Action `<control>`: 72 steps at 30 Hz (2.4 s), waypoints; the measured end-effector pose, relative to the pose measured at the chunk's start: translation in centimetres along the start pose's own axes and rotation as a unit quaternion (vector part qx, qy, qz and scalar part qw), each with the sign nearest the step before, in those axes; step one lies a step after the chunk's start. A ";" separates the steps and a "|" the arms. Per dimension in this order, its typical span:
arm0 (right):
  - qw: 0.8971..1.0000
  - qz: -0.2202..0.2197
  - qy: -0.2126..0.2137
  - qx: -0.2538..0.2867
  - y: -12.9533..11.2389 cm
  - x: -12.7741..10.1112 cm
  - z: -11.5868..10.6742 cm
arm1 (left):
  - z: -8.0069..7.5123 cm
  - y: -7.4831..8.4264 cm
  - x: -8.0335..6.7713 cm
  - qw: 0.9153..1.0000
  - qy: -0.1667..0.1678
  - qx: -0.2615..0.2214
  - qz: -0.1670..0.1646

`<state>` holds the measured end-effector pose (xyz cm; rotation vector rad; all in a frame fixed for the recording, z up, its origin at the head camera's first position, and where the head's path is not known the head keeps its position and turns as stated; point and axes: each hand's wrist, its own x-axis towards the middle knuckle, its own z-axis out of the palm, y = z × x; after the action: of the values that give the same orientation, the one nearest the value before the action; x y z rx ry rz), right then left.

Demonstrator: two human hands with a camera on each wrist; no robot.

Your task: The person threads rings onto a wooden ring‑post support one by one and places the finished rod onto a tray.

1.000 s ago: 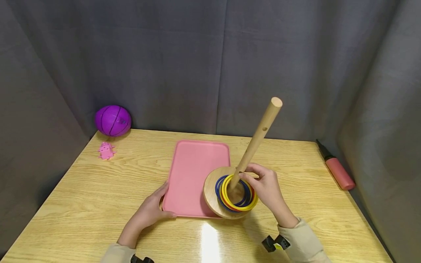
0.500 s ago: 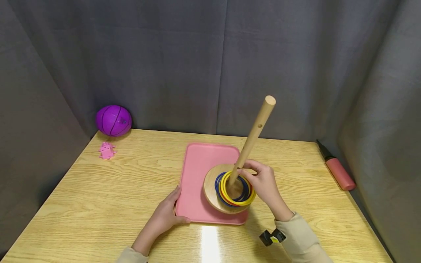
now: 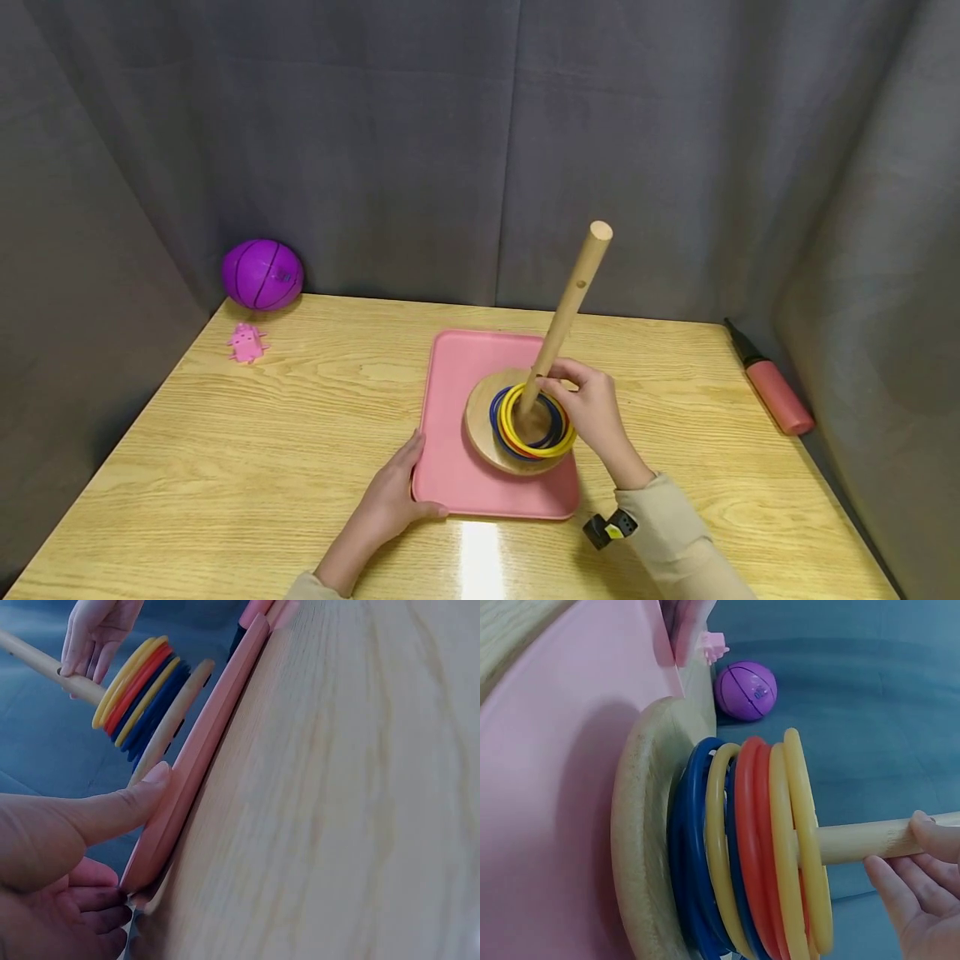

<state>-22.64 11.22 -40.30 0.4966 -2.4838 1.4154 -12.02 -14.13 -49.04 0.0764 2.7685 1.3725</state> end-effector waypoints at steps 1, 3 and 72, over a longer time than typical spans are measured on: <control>1.000 -0.001 0.002 -0.002 0.1 0.1 0.2 | 0.0 0.0 0.0 1.000 0.000 0.000 0.000; 1.000 0.000 0.003 -0.001 0.3 0.3 0.5 | 0.0 -0.1 0.0 1.000 0.000 0.001 0.002; 0.913 0.049 -0.030 -0.405 14.9 -2.9 -12.5 | -12.1 -3.9 5.1 0.909 0.170 0.380 0.021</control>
<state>-25.48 29.58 -46.72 0.2297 -2.8596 0.2878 -18.03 -25.78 -44.95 -0.0857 3.4294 0.2379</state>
